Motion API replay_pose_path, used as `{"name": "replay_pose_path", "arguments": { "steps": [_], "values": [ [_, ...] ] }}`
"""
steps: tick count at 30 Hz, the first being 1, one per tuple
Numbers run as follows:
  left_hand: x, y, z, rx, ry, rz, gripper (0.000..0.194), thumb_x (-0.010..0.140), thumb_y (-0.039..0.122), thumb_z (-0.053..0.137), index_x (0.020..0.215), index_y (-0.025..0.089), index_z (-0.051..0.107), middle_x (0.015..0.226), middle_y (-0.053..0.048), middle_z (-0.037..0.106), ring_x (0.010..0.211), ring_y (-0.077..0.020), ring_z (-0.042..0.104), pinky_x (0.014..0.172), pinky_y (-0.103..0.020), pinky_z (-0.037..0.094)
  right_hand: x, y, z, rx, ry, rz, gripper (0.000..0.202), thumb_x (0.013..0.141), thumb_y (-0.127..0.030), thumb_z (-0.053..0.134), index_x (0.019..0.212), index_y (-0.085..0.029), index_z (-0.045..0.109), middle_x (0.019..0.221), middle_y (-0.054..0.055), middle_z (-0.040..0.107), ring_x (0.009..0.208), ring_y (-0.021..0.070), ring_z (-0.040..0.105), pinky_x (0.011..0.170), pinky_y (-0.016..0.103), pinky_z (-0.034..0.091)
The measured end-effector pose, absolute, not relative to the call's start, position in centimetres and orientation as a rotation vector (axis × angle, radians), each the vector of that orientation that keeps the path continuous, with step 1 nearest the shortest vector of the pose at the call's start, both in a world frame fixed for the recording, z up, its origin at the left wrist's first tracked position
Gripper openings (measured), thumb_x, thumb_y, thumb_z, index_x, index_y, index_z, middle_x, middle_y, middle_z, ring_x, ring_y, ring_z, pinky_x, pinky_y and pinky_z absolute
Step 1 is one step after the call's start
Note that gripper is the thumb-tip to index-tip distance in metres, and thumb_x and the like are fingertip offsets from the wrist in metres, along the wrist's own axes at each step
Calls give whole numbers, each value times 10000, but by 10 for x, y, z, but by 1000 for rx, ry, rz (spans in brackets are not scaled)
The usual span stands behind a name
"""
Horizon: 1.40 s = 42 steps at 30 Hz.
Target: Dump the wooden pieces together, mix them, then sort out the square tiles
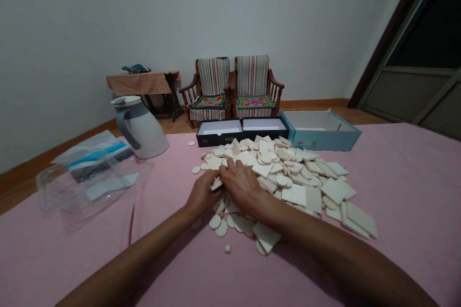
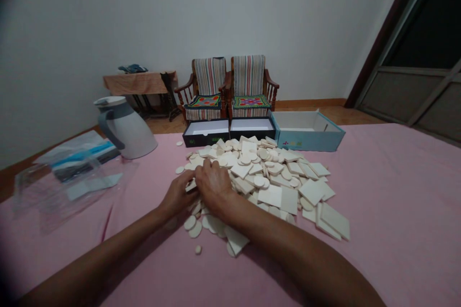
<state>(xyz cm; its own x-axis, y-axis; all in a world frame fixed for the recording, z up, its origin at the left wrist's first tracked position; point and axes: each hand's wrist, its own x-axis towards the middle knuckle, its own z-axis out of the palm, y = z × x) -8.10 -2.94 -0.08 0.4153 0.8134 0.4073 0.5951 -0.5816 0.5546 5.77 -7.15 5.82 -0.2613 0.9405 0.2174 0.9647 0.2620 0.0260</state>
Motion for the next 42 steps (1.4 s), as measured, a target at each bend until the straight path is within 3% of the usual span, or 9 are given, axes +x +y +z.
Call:
{"name": "replay_pose_path", "arguments": {
  "steps": [6, 12, 15, 18, 21, 28, 34, 38, 42],
  "values": [
    [-24, 8, 32, 2327, 1194, 1057, 245, 708, 140, 588, 944, 158, 650, 933, -54, 677, 887, -212, 613, 825, -338, 468, 101, -38, 87, -1943, -2178, -275, 223, 924, -144, 368, 1072, -183, 530, 1085, 122, 529, 953, 221, 545, 709, 305, 472],
    [-5, 21, 44, 2439, 969, 1083, 538, 674, 252, 715, 1182, 164, 560, 1187, -113, 589, 1109, -251, 541, 962, -408, 430, 155, -26, 83, -2120, -2006, -334, 230, 862, -176, 491, 1086, -163, 543, 1087, 137, 541, 983, 263, 530, 739, 332, 439],
    [-24, 9, 42, 2483, 1014, 1195, 372, 742, 273, 659, 1093, 170, 587, 1128, -100, 597, 1078, -238, 547, 926, -404, 452, 168, -44, 83, -2055, -2000, -363, 224, 870, -150, 450, 1063, -153, 565, 1064, 140, 559, 986, 257, 519, 783, 347, 413],
    [-50, -12, 36, 2452, 1051, 1131, 142, 829, 255, 554, 930, 166, 601, 900, -58, 615, 809, -168, 584, 692, -297, 502, 163, -71, 81, -1825, -2121, -266, 209, 879, -168, 438, 1034, -159, 578, 1010, 115, 578, 946, 223, 521, 782, 324, 399],
    [-68, -31, 24, 2577, 961, 953, 113, 859, 220, 508, 865, 173, 610, 845, -48, 621, 797, -163, 574, 721, -301, 487, 144, -93, 70, -1539, -2384, -50, 171, 864, -214, 477, 987, -174, 589, 972, 84, 594, 904, 201, 524, 780, 314, 392],
    [-78, -46, 6, 2801, 864, 743, 280, 890, 205, 453, 1138, 164, 577, 1106, -110, 614, 1022, -210, 533, 898, -371, 443, 109, -107, 36, -1435, -2556, -14, 568, 781, -416, 608, 1226, -90, 475, 1116, 159, 577, 1034, 281, 492, 920, 433, 341],
    [-92, -44, 16, 2837, 1246, 438, 265, 887, 272, 428, 724, 168, 609, 753, -74, 602, 734, -194, 539, 712, -337, 437, 116, -117, 47, -1532, -2668, 68, 476, 781, -538, 566, 1002, -121, 622, 994, 145, 625, 944, 279, 537, 896, 440, 355],
    [-88, -42, 16, 2783, 1304, 341, 216, 860, 291, 463, 737, 176, 599, 793, -80, 600, 757, -205, 547, 678, -312, 425, 108, -116, 46, -1694, -2598, -51, 591, 854, -585, 397, 1005, -73, 650, 979, 201, 635, 973, 320, 525, 887, 458, 356],
    [-79, -39, 14, 2746, 1399, 252, 173, 800, 334, 553, 755, 171, 589, 823, -100, 607, 794, -246, 556, 700, -344, 427, 93, -107, 37, -1786, -2573, -153, 487, 891, -417, 372, 981, -41, 667, 963, 226, 641, 943, 315, 541, 838, 443, 375]
  ]
}}
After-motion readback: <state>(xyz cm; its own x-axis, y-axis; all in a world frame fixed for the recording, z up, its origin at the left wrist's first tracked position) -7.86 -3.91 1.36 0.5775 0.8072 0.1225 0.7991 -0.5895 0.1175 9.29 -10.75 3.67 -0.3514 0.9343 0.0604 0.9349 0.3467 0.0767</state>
